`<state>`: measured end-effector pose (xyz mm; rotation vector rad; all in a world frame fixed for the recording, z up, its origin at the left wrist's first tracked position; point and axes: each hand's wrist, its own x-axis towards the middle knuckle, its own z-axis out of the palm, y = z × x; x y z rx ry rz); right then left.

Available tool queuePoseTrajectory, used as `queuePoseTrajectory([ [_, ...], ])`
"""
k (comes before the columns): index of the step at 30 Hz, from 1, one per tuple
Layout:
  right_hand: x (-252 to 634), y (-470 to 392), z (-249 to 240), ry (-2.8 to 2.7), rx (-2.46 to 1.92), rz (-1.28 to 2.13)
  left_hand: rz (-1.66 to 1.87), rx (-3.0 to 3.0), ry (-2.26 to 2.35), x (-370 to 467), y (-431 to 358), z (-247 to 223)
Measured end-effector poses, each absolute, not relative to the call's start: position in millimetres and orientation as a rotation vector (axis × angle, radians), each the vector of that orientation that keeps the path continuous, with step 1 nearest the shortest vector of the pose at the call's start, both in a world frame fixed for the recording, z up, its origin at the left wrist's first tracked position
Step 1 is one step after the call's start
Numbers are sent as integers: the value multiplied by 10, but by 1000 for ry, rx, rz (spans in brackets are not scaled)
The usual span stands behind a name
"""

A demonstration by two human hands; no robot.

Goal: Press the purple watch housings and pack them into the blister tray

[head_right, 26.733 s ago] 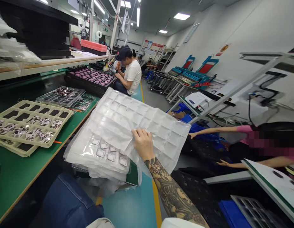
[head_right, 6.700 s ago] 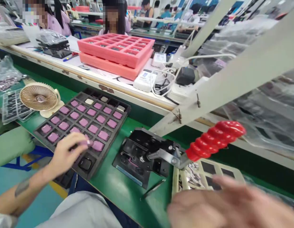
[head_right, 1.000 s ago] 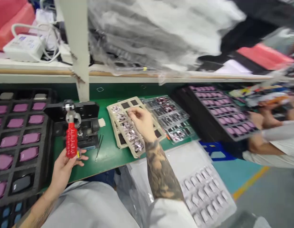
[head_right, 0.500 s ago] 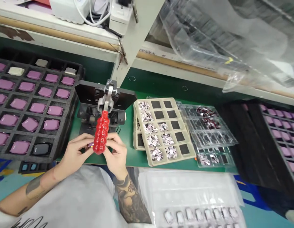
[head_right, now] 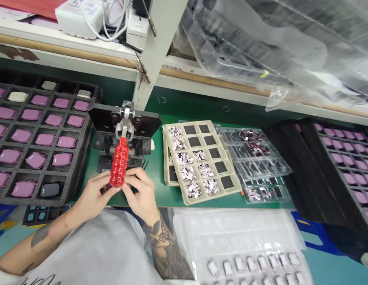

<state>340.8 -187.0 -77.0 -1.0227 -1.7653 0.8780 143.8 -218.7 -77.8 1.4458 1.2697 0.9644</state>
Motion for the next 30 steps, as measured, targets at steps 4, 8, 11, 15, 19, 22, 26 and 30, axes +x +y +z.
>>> queuePoseTrajectory([
  [4,3430,-1922,-769,-1983,-910,807,1006,1166,1198,1430,-2201,-890],
  [8,3441,-2024,-839,-2123,-886,500,1001,1162,1186,1421,-2223,-918],
  [11,3496,-2103,-861,-2144,-868,393,989,1293,1184,1464,-2215,-840],
  [15,3827,-2303,-857,-1972,-1098,338,1018,1534,1092,1633,-2186,-709],
  [19,4482,-2854,-892,-1531,-1638,178,966,1624,969,1824,-2236,-751],
  [22,4981,-3547,-950,-1484,-2121,193,780,1577,919,1947,-2285,-935],
  [26,5405,-4524,-1026,-1336,-2648,287,483,1765,819,2147,-2327,-1128],
  [30,5614,-5138,-1091,-1002,-2934,196,426,1956,732,2313,-2404,-1084],
])
